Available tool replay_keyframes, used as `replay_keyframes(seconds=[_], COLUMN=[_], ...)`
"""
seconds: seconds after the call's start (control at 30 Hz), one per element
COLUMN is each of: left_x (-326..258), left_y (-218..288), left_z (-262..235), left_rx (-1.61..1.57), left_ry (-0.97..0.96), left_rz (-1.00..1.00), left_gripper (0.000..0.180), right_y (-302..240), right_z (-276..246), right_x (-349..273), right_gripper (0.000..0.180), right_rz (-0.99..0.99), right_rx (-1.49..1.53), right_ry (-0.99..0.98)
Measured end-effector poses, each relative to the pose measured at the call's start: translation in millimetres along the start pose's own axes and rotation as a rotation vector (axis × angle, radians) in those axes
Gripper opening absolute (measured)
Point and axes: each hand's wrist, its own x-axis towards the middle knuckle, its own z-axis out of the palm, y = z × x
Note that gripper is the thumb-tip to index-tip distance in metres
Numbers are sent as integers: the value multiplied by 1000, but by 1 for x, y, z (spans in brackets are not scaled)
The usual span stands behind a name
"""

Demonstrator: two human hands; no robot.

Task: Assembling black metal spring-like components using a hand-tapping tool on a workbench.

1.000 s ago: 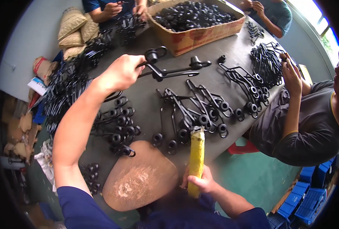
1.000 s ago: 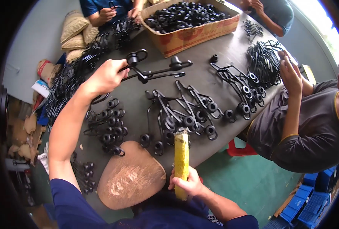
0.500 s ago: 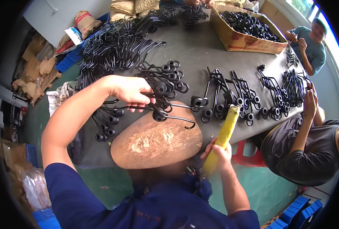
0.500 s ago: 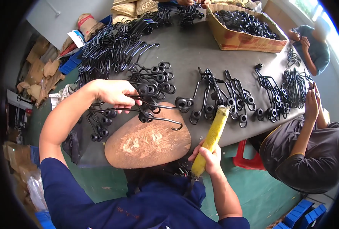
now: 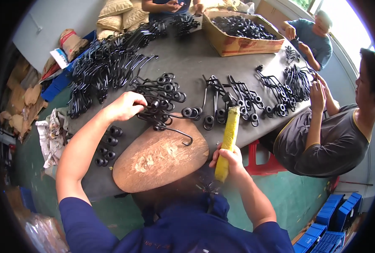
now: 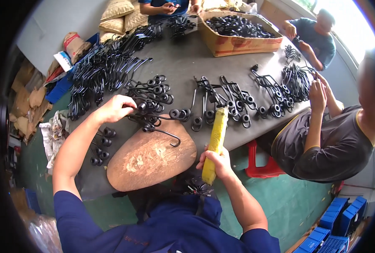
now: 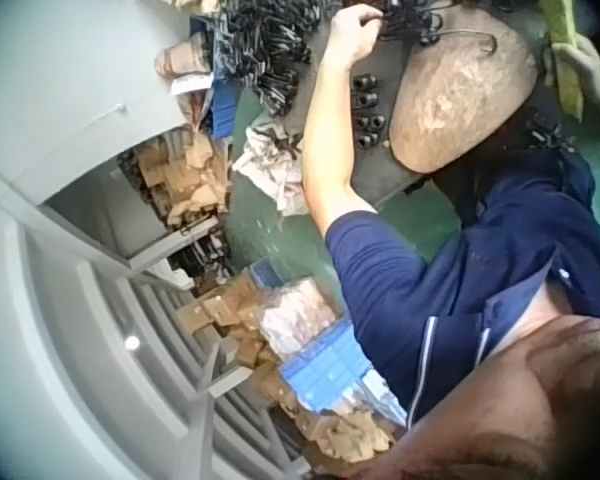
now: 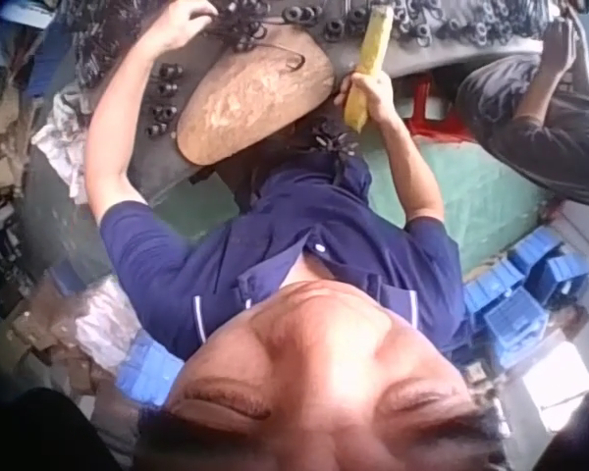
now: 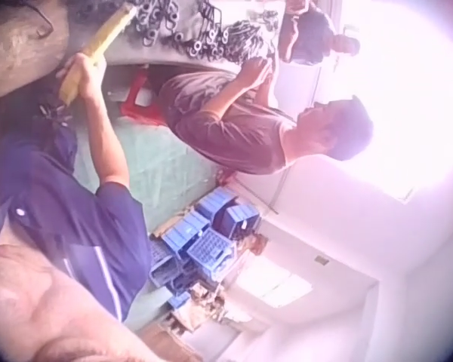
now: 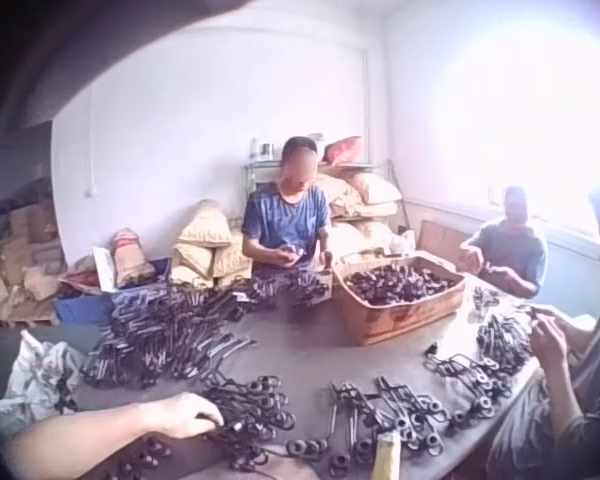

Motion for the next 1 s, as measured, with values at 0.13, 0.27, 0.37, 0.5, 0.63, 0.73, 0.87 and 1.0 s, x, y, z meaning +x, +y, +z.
replay_keyframes(seconds=[0.13,0.27,0.37,0.5,0.63,0.73,0.87,1.0], left_x=[-13,-46,-65,-88,-118,-137,-154,-160], left_y=[8,19,15,35,57,52,40,11], left_z=[-10,-21,-32,-32,6,55,83,113], left_rx=[-26,198,375,505,455,443,500,453], left_ry=[9,144,269,362,568,500,520,506], left_rz=[70,192,292,416,597,676,527,385], left_gripper=[22,21,18,15,17,18,13,18], right_y=[-2,0,-2,3,2,0,-1,1], right_z=[-1,-2,2,-2,4,5,7,6], right_x=[-2,0,2,-1,-4,-1,-1,-2], right_gripper=[30,34,31,28,28,33,28,28], right_rz=[-25,-28,-21,-43,-62,-55,-57,-72], right_rx=[-23,-58,-82,-55,-57,-127,-110,-106], right_ry=[32,39,46,50,77,76,81,82])
